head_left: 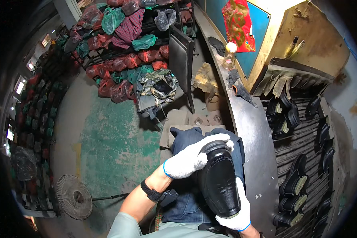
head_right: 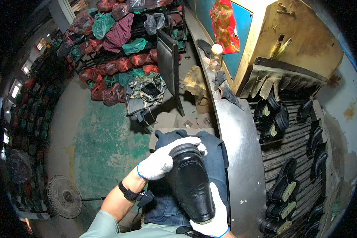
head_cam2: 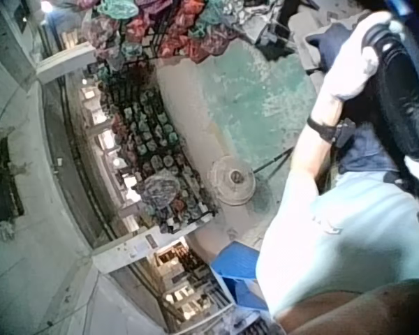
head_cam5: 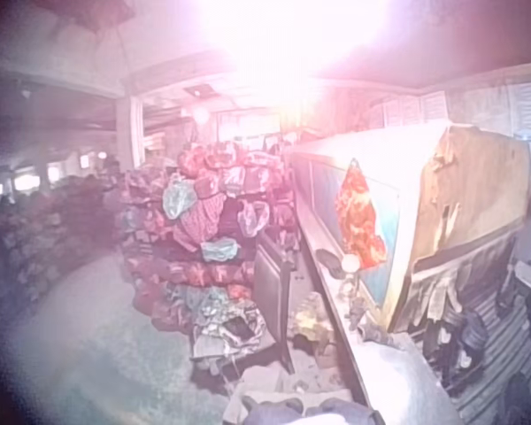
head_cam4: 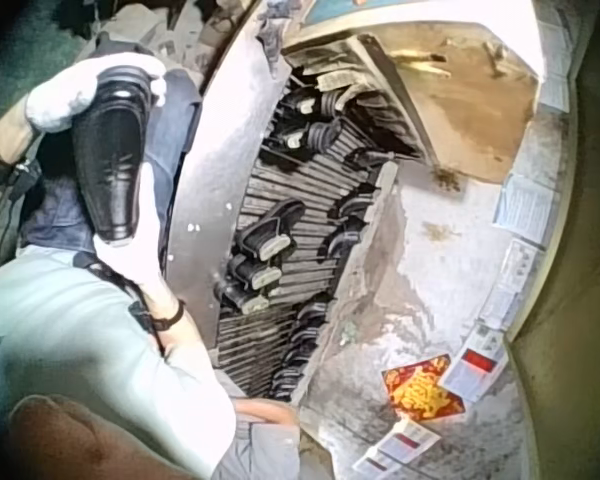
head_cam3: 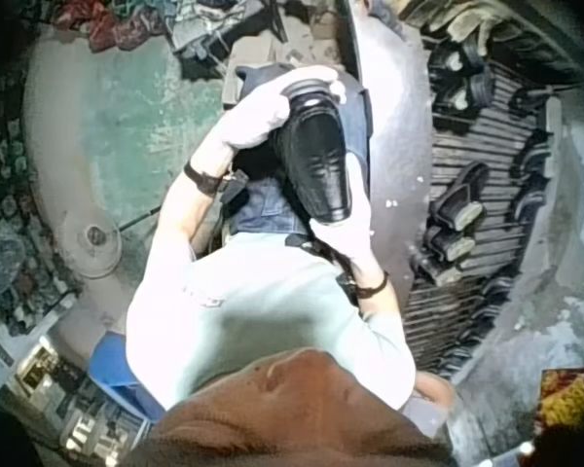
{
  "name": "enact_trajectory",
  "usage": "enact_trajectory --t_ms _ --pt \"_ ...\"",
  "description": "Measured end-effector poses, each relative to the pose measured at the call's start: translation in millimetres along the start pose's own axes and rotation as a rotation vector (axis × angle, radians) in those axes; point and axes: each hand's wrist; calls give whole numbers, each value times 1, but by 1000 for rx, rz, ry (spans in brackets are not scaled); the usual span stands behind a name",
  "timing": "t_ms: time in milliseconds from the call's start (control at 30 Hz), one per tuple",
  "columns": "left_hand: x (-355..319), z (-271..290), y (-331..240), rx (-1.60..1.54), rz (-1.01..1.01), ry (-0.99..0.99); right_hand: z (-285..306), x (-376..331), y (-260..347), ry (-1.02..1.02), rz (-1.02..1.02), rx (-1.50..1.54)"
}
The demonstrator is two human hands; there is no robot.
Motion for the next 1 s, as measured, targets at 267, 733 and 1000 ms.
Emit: enact_trajectory --t_ms 267,733,1000 --pt "-4 5 -1 -22 -92 85 1 21 -18 8 176 -104" --pt "-78 -67 45 1382 -515 707 23 123 -13 225 144 666" --pt "-149 -46 192 1875 -375 506 43 159 28 322 -168 185"
Point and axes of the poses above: each hand's wrist, its own x-axis towards the middle knuckle, its own z-axis out of the back of the hand, y = z × x, and after that the axes turned 13 degrees about -x, right-handed
